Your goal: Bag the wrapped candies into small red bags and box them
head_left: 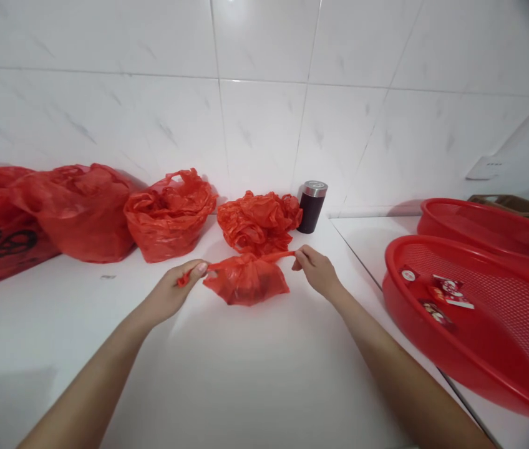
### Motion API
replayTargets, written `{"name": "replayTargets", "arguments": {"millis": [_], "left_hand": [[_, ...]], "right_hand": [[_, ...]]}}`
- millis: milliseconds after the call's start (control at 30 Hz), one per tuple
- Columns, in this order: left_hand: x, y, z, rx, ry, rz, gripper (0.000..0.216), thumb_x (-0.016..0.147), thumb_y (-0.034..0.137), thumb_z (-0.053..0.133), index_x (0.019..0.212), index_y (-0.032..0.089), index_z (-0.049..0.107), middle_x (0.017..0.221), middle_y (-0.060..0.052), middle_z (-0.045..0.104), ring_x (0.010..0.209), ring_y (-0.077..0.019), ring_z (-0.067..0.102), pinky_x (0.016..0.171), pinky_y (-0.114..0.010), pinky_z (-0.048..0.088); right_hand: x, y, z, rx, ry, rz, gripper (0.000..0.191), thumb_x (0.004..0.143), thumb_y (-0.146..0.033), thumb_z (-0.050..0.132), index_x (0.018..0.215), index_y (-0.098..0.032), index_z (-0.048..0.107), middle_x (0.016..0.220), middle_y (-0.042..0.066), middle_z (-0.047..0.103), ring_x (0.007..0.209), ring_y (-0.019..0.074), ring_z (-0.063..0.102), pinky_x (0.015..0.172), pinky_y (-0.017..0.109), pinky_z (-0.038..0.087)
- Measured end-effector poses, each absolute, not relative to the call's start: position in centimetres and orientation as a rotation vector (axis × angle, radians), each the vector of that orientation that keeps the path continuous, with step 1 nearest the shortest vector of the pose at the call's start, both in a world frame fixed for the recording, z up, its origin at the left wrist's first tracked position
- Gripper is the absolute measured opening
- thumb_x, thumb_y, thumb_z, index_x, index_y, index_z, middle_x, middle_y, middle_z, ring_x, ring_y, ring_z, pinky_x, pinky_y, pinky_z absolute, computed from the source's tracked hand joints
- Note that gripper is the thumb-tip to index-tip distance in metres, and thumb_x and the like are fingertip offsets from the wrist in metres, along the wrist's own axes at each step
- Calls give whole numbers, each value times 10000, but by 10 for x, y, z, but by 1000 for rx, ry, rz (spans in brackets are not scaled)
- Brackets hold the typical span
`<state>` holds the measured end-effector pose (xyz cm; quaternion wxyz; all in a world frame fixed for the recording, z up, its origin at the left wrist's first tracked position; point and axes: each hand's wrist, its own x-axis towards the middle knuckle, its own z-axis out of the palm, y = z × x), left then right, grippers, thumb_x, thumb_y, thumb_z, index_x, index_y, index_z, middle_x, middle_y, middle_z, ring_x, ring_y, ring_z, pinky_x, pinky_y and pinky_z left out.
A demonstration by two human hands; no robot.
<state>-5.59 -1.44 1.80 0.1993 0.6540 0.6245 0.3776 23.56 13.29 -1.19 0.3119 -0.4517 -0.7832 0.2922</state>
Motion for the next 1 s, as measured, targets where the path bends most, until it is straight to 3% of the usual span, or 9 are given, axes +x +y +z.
{"name": "replayTargets", "arguments": {"millis": [133, 200, 333, 467, 733, 1000], "left_hand": [[-26, 11, -3, 1824, 1857, 1253, 374, 972, 469, 302, 1046, 212, 564, 1005, -42, 647, 955, -194, 605, 881, -317, 461], [-17, 25, -12, 1823, 1917, 1246, 351, 972, 477, 286, 951, 219, 523, 883, -21, 626, 826, -184, 601, 771, -298, 472], [-13, 41, -22, 1820, 2051, 1157, 328, 970, 488, 261, 814, 245, 416, 675, 22, 529, 622, -182, 546, 616, -283, 418], [-19, 36, -22, 1814, 2167, 982, 321, 965, 505, 245, 827, 263, 404, 573, 44, 453, 538, -190, 504, 565, -274, 372], [-25, 38, -38, 1766, 2363, 439, 345, 940, 409, 290, 985, 249, 593, 784, -100, 682, 720, -287, 651, 581, -322, 408], [-23, 55, -48, 1801, 2503, 222, 331, 920, 355, 348, 1034, 228, 632, 929, -141, 718, 822, -313, 668, 658, -371, 456]], "right_hand": [[203, 119, -20, -1147, -2086, 789, 318, 823, -544, 543, 877, -249, 438, 830, -19, 619, 726, 167, 565, 651, 272, 372], [186, 114, -27, -1116, -2111, 783, 347, 755, -493, 623, 865, -249, 403, 794, -31, 569, 680, 160, 516, 624, 267, 343], [172, 112, -38, -1035, -2130, 812, 232, 759, -288, 538, 771, -237, 312, 691, -59, 451, 626, 132, 410, 603, 253, 304], [187, 115, -36, -906, -2202, 917, 260, 737, -250, 510, 708, -226, 253, 654, -65, 375, 609, 111, 353, 571, 230, 300], [210, 120, -55, -996, -2311, 871, 270, 760, -250, 482, 659, -214, 234, 618, -56, 333, 585, 111, 323, 553, 230, 269], [202, 115, -63, -1218, -2401, 594, 149, 857, -219, 431, 721, -218, 371, 647, -28, 454, 594, 136, 399, 572, 249, 235]]}}
